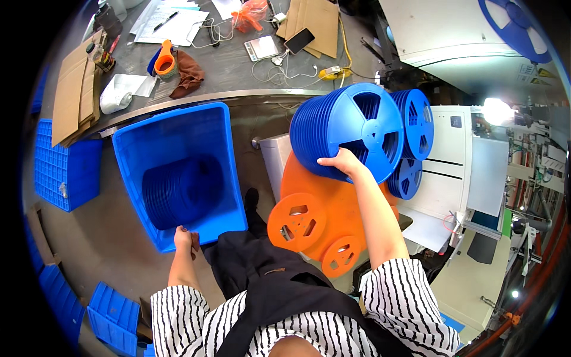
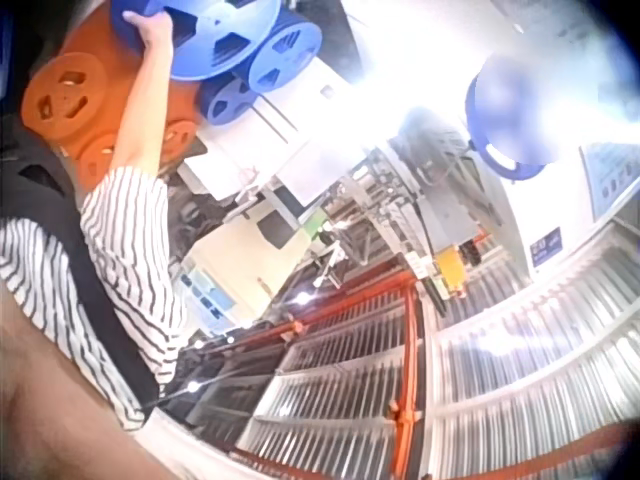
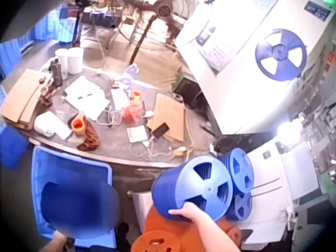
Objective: The person wipes the surface of blue plastic spools using a brown cloth. They pick up each spool from a blue bin, wipe it thoroughly, and place it on a stack of other spools on the table.
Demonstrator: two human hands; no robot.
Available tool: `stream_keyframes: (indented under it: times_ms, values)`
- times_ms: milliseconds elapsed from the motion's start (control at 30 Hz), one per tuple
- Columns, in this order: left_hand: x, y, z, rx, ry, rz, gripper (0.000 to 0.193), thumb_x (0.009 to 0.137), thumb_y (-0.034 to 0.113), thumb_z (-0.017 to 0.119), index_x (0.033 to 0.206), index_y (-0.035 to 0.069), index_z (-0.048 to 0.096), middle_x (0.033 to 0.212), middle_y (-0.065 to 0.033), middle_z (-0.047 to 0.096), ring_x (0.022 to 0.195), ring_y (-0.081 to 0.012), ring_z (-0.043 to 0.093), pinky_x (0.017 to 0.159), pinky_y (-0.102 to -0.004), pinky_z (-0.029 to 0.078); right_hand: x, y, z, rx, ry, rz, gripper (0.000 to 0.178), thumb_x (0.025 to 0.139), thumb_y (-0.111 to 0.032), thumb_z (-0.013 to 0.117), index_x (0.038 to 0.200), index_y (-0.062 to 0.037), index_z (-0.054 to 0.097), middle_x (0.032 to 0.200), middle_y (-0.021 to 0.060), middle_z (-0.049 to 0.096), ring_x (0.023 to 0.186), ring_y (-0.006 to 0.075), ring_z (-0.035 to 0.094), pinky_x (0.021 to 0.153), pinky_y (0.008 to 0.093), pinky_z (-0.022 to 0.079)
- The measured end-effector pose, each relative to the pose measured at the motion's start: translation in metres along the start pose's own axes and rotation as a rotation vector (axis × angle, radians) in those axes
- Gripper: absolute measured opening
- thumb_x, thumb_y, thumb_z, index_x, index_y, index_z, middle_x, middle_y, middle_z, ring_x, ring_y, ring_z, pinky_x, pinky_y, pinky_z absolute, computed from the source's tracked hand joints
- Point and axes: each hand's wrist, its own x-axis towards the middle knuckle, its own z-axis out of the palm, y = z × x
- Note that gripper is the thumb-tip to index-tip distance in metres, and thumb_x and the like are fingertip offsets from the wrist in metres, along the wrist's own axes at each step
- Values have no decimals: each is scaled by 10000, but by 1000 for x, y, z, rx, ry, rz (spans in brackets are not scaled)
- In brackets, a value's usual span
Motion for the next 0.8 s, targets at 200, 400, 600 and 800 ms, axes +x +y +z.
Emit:
stream_keyframes:
  times_ms: [200,400,600,800]
  values:
    - [-140,9,11,123,28,-25,169,917,59,469,1082,88,442,671,-67,543,534,-211,518,504,-418,445,30,29,26,-19,1,24,742,636,-318,827,1236,36,575,1190,221,626,1105,329,603,959,363,464]
    - [-180,37,42,442,22,226,436,919,134,570,1318,24,433,934,-84,627,727,-196,604,616,-355,496,-2,29,37,-242,62,78,743,636,-334,813,1262,-18,568,1210,216,615,1115,352,591,961,386,468]
    - [-147,47,21,489,-55,573,425,881,179,643,1249,-7,539,1084,-118,649,996,-211,625,884,-308,478,-81,35,88,-336,227,25,589,655,-340,712,1143,-20,631,983,244,671,941,374,652,830,423,523]
    - [-211,101,2,34,-390,314,757,850,80,678,1455,82,224,1071,-134,582,734,-170,603,572,-327,516,-235,-31,92,441,162,-1,327,775,-170,660,1049,7,631,830,124,675,755,196,665,683,319,527]
